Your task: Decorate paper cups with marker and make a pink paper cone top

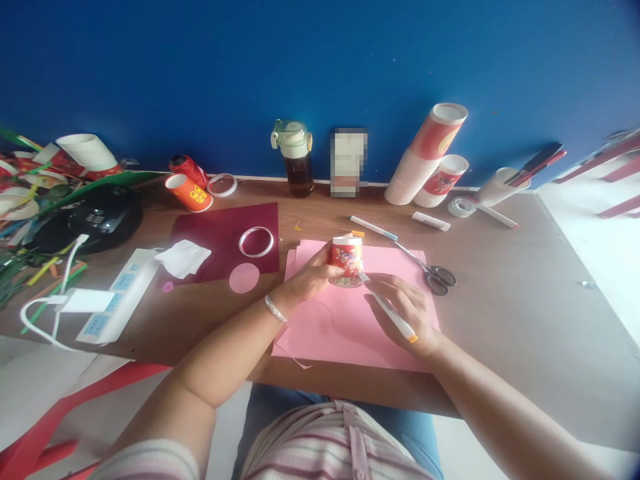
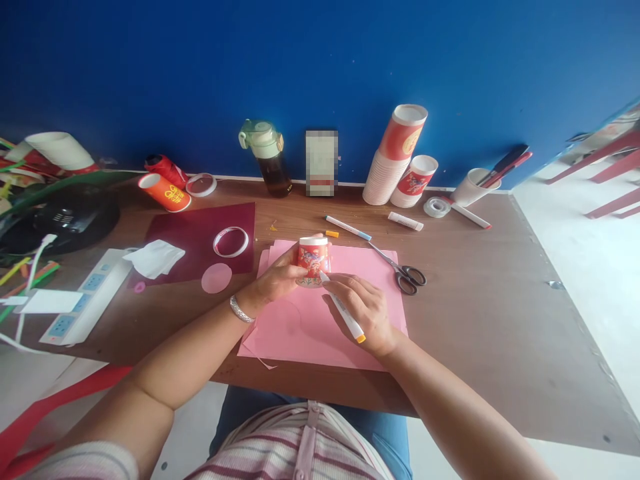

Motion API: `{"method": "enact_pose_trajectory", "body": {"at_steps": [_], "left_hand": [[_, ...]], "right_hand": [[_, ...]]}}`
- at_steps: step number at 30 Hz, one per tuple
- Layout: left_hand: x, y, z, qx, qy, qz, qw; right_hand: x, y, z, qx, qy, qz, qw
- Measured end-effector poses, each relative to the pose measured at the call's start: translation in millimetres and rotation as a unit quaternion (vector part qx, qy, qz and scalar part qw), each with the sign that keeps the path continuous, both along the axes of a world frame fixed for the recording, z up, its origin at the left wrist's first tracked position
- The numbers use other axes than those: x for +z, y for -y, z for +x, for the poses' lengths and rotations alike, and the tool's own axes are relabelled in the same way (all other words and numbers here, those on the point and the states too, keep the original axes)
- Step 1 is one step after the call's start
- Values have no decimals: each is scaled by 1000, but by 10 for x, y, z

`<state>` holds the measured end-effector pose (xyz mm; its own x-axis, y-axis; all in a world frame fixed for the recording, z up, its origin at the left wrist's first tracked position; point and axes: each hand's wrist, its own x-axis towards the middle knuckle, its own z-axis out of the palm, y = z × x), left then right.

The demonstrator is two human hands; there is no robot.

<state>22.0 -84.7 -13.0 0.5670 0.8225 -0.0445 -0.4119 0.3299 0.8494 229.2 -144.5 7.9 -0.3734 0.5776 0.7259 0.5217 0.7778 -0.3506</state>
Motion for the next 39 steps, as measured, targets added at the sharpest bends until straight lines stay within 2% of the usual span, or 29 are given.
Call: {"method": "enact_pose_trajectory", "body": {"at_steps": [10, 15, 24, 32, 39], "left_hand": [[-32, 19, 28, 42, -53, 15, 998], [-63, 26, 27, 41, -74, 34, 996], [6, 74, 28, 60, -120, 28, 991], [38, 87, 48, 72, -189, 86, 976], [44, 88, 55, 61, -218, 109, 968]], "right_hand": [[7, 23, -6, -10, -5, 4, 1000], [35, 34, -20, -1, -15, 16, 1000], [60, 37, -44, 4, 2, 20, 1000], [-38, 43, -73, 24, 15, 29, 999], [-32, 39, -89, 18, 16, 31, 999]]}}
